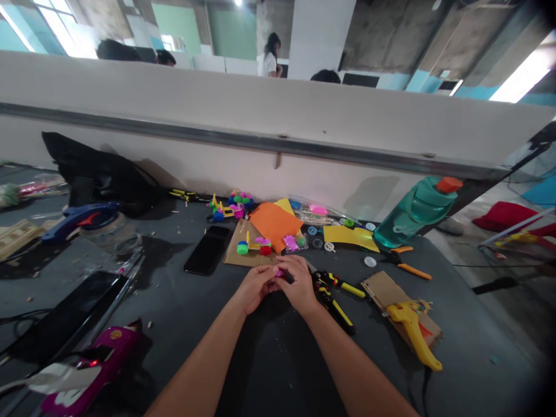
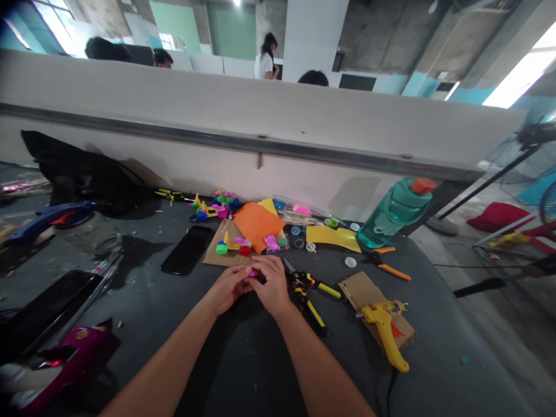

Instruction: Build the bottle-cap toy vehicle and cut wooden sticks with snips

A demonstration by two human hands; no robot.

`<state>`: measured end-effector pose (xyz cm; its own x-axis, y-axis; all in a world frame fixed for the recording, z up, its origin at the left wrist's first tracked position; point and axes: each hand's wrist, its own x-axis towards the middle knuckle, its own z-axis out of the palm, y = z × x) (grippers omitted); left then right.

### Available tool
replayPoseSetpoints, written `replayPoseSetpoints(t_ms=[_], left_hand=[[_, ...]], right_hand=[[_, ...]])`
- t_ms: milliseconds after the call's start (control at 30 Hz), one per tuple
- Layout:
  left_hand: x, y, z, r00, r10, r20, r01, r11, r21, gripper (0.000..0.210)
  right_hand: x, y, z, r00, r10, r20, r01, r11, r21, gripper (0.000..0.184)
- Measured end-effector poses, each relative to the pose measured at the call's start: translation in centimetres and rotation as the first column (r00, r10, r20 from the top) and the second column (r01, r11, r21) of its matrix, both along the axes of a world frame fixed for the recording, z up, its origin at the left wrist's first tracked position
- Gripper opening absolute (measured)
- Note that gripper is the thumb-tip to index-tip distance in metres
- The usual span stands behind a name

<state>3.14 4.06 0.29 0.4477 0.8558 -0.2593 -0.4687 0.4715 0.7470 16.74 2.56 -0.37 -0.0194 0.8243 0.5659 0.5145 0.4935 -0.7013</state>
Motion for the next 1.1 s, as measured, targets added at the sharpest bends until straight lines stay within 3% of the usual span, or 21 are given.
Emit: replayPoseSetpoints(t_ms=[333,500,733,900,1100], left_hand=[[0.03,0.08,-0.04,0.999,-0.005,0.035,0.005,1.0,0.003,0.019],[-0.01,0.13,-0.16,0.999,0.031,-0.018,-0.031,0.999,-0.025,0.019],[-0.06,0.04,-0.14,1.0,-0.014,0.009,0.014,1.0,0.005,0.018],[-0.02,0.16,-0.19,0.999,0.035,-0.023,-0.036,0.999,-0.035,0.018],[0.01,0.13,-0.21,0.999,0.007,0.04,-0.007,1.0,0.001,0.019]], right_hand=[[0.01,-0.02,-0.01,0.999,-0.017,-0.027,0.017,1.0,-0.006,0.017],[0.08,-0.07,0.06,1.0,0.023,0.007,-0.023,1.0,0.005,0.024],[0.08,0.01,0.07,1.0,0.0,-0.015,0.0,1.0,0.006,0.016],[0.06,-0.13,0.34,1.0,0.023,0.014,-0.023,1.0,0.019,0.023],[0.16,-0.08,0.26,1.0,-0.001,0.004,0.001,1.0,0.024,0.014]])
